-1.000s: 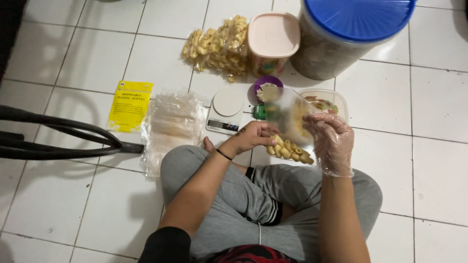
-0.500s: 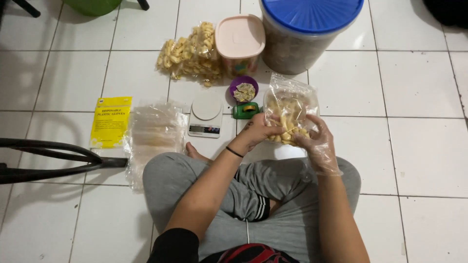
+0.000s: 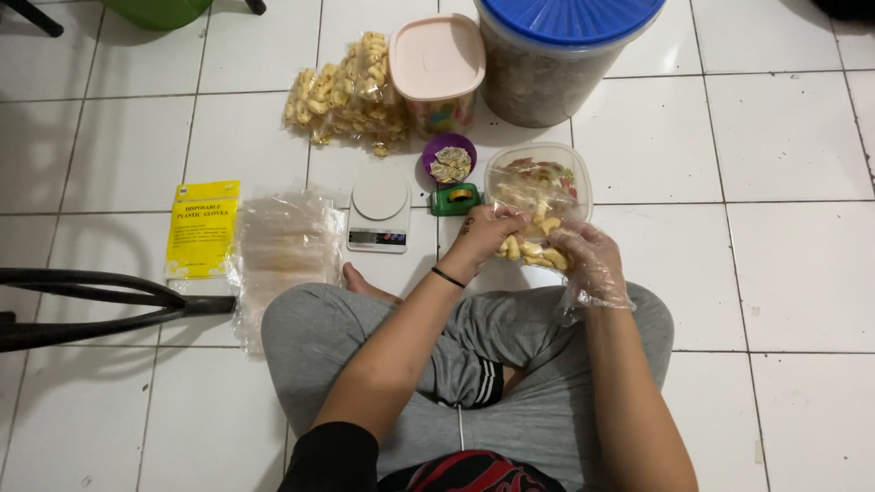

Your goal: A person sitting on the floor manually fills small plastic bags with macaroni, weighs them on a digital scale, and seals them.

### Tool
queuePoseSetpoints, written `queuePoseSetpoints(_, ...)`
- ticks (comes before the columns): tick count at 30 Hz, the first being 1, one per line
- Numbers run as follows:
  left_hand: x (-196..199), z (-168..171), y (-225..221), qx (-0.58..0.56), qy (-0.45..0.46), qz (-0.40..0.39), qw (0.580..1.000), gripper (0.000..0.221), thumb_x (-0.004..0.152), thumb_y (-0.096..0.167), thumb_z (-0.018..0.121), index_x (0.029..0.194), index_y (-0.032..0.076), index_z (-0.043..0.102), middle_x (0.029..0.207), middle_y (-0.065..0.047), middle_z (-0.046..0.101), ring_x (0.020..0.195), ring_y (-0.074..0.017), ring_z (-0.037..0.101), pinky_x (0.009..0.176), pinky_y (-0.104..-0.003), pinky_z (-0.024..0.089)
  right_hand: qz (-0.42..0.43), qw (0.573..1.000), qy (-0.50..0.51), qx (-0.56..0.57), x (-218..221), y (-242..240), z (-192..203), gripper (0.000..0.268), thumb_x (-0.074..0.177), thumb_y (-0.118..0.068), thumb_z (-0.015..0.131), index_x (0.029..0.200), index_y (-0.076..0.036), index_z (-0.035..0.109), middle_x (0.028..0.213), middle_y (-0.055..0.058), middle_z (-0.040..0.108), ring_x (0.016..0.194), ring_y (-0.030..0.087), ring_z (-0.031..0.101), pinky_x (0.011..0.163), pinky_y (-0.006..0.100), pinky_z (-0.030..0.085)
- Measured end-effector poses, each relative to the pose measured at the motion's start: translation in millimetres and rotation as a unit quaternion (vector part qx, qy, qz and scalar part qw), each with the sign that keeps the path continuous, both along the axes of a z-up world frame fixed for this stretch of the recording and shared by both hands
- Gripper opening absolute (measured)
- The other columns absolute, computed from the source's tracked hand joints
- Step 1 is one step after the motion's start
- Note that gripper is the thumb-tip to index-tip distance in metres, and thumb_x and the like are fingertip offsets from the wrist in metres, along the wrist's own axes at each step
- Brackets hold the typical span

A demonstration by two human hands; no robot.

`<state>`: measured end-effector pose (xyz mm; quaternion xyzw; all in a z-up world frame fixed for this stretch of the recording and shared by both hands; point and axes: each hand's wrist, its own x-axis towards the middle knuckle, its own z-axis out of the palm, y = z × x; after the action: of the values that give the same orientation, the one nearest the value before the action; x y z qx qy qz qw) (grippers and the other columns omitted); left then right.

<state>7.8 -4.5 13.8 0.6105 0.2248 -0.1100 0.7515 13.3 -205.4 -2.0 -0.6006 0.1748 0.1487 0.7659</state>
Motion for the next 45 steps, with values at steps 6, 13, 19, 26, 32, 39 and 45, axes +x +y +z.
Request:
queuePoseSetpoints(6, -1.5, -2.0, 3.1, -0.029, -0.036, -0.069, 0.997, 0.046, 0.079, 0.011, 0.077, 0.120, -0.005, 0.066, 0.069, -0.015, 0.072, 0.058, -0.0167, 0.071, 0.053, -0.023, 0.056, 0.001, 0.999, 0.025, -0.027, -2.7, 18.5, 36.7, 0.034, 0.078, -0.008, 0.080, 0.107, 0.007, 0.068, 0.072, 0.019, 0.064, 0.057, 0.024, 0.071, 0.054, 0.037, 0.065)
queuePoseSetpoints(13, -4.7, -3.4, 4.3, -0.022, -0.044, -0.107, 0.993, 0.044, 0.082, 0.005, 0.072, 0.124, -0.004, 0.064, 0.070, -0.015, 0.073, 0.058, -0.0178, 0.070, 0.053, -0.026, 0.058, -0.026, 0.994, 0.097, -0.032, 12.4, 17.4, 26.4, 0.024, 0.084, -0.018, 0.073, 0.090, 0.004, 0.065, 0.054, 0.020, 0.057, 0.044, 0.027, 0.066, 0.044, 0.041, 0.064)
queuePoseSetpoints(19, -2.8, -15.9, 18.6, -0.072, -0.045, -0.153, 0.985, 0.059, 0.084, 0.004, 0.072, 0.140, -0.002, 0.054, 0.067, -0.017, 0.071, 0.052, -0.0201, 0.071, 0.047, -0.025, 0.057, 0.011, 0.998, 0.051, -0.032, -1.1, 8.1, 36.5, 0.021, 0.082, -0.019, 0.081, 0.101, -0.011, 0.076, 0.098, 0.013, 0.066, 0.090, 0.023, 0.064, 0.086, 0.044, 0.058)
queuePoseSetpoints(26, -6.4, -8.8, 19.9, -0.084, -0.023, -0.154, 0.984, 0.066, 0.088, 0.004, 0.068, 0.148, -0.003, 0.042, 0.062, -0.020, 0.068, 0.048, -0.0220, 0.069, 0.043, -0.026, 0.055, -0.051, 0.990, 0.111, 0.076, 4.3, 15.1, 31.1, 0.035, 0.084, -0.025, 0.078, 0.111, -0.007, 0.064, 0.095, 0.007, 0.064, 0.088, 0.025, 0.067, 0.079, 0.048, 0.061)
queuePoseSetpoints(32, -14.9, 2.7, 37.6, -0.097, -0.053, -0.267, 0.957, 0.061, 0.092, 0.006, 0.065, 0.150, 0.003, 0.045, 0.063, -0.019, 0.069, 0.049, -0.0199, 0.070, 0.042, -0.025, 0.056, -0.069, 0.985, 0.108, 0.114, 4.7, 13.7, 29.3, 0.012, 0.089, -0.015, 0.072, 0.095, -0.007, 0.064, 0.075, 0.009, 0.063, 0.068, 0.022, 0.070, 0.066, 0.041, 0.066)
queuePoseSetpoints(39, -40.4, 25.4, 51.0, -0.088, 0.027, -0.249, 0.964, 0.040, 0.093, 0.024, 0.072, 0.123, -0.001, 0.065, 0.078, -0.011, 0.073, 0.063, -0.0140, 0.072, 0.054, -0.027, 0.061, -0.101, 0.987, 0.065, 0.103, 0.0, 20.2, 44.7, 0.013, 0.089, -0.015, 0.073, 0.093, -0.010, 0.061, 0.075, 0.002, 0.063, 0.069, 0.016, 0.064, 0.070, 0.043, 0.065)
queuePoseSetpoints(45, -47.2, 5.8, 86.3, -0.104, -0.042, -0.261, 0.959, 0.033, 0.100, 0.018, 0.063, 0.129, 0.002, 0.065, 0.098, -0.022, 0.074, 0.081, -0.0306, 0.077, 0.064, -0.034, 0.066, 0.038, 0.992, -0.052, 0.105, -10.3, 33.4, 51.7, 0.019, 0.095, -0.020, 0.069, 0.098, -0.003, 0.061, 0.100, 0.021, 0.073, 0.093, 0.038, 0.076, 0.086, 0.056, 0.063)
